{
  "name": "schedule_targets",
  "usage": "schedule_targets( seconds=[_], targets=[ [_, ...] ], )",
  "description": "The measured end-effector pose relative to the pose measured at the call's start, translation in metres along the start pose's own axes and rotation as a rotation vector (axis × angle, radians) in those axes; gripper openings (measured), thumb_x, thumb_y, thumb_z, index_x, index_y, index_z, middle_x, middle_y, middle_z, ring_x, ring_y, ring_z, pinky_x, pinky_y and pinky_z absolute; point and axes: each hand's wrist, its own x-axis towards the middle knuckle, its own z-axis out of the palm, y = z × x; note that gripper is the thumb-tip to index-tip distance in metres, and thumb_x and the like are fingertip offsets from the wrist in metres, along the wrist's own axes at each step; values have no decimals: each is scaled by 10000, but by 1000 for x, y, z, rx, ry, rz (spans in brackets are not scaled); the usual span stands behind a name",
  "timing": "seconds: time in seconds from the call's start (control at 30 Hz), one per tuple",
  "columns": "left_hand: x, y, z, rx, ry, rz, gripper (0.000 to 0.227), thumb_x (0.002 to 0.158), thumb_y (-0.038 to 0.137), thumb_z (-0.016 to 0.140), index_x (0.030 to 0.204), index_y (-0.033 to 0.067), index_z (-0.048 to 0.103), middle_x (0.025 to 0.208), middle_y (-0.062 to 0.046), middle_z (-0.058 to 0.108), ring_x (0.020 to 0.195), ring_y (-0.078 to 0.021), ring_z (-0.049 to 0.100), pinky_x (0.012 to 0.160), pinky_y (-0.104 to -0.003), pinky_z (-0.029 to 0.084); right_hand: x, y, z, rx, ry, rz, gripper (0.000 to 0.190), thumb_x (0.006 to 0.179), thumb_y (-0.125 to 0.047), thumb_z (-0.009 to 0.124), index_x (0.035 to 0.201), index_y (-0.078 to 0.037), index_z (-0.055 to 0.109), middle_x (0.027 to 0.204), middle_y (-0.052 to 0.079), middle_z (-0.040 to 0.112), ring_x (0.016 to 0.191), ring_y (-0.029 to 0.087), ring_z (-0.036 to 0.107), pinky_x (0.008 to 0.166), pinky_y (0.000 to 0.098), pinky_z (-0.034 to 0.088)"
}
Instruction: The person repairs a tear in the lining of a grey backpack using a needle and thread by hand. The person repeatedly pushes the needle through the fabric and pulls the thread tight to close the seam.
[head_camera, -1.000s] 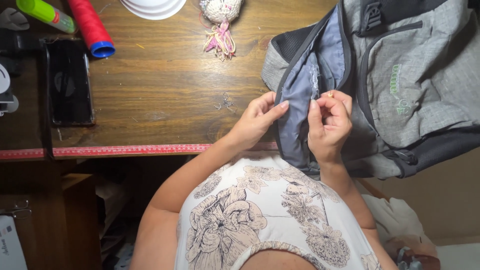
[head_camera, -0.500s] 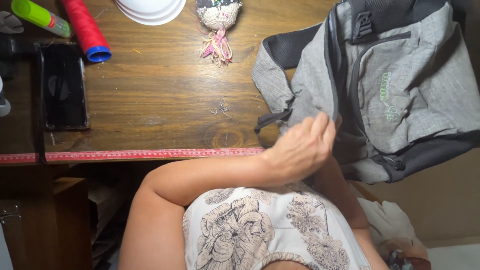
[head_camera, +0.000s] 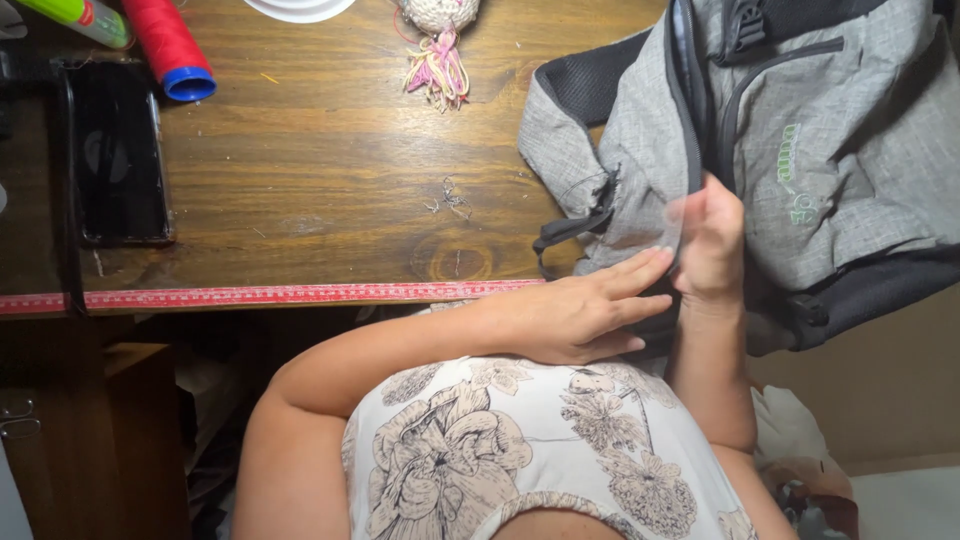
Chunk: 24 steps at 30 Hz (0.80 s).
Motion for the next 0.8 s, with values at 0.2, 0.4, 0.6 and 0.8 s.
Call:
schedule_targets(
  seconds=[0.2,0.4,0.6,0.8],
  targets=[
    [12,-42,-55,447,624,-11,594,816,502,845,1239,144,630,1166,-21,632,1163,-272,615,1068,-428,489,-5,-30,24,227,-26,-43,220,857,-42,914,867,-15,695,659,136,679,598,195,733,574,302,605],
    [14,-61,-95,250,247,-150,338,1078,445,475,964,149,592,931,-47,597,1051,-307,598,912,-442,379,-21,-49,27,305,-1,-35,193,868,-14,863,876,-61,676,748,67,691,702,140,738,651,299,620],
    [21,-74,-90,140,55,-148,335,925,554,718,808,242,680,697,52,612,803,-199,621,834,-376,328,-12,-29,19,304,33,-117,240,830,37,894,900,-38,676,776,89,706,746,133,731,709,293,622],
    [28,-86,-95,36,38,-190,252,979,432,673,817,239,687,835,65,607,918,-153,593,938,-350,303,-5,-35,13,203,42,-281,232,875,37,880,971,-31,679,917,93,682,893,131,703,842,284,589]
  ],
)
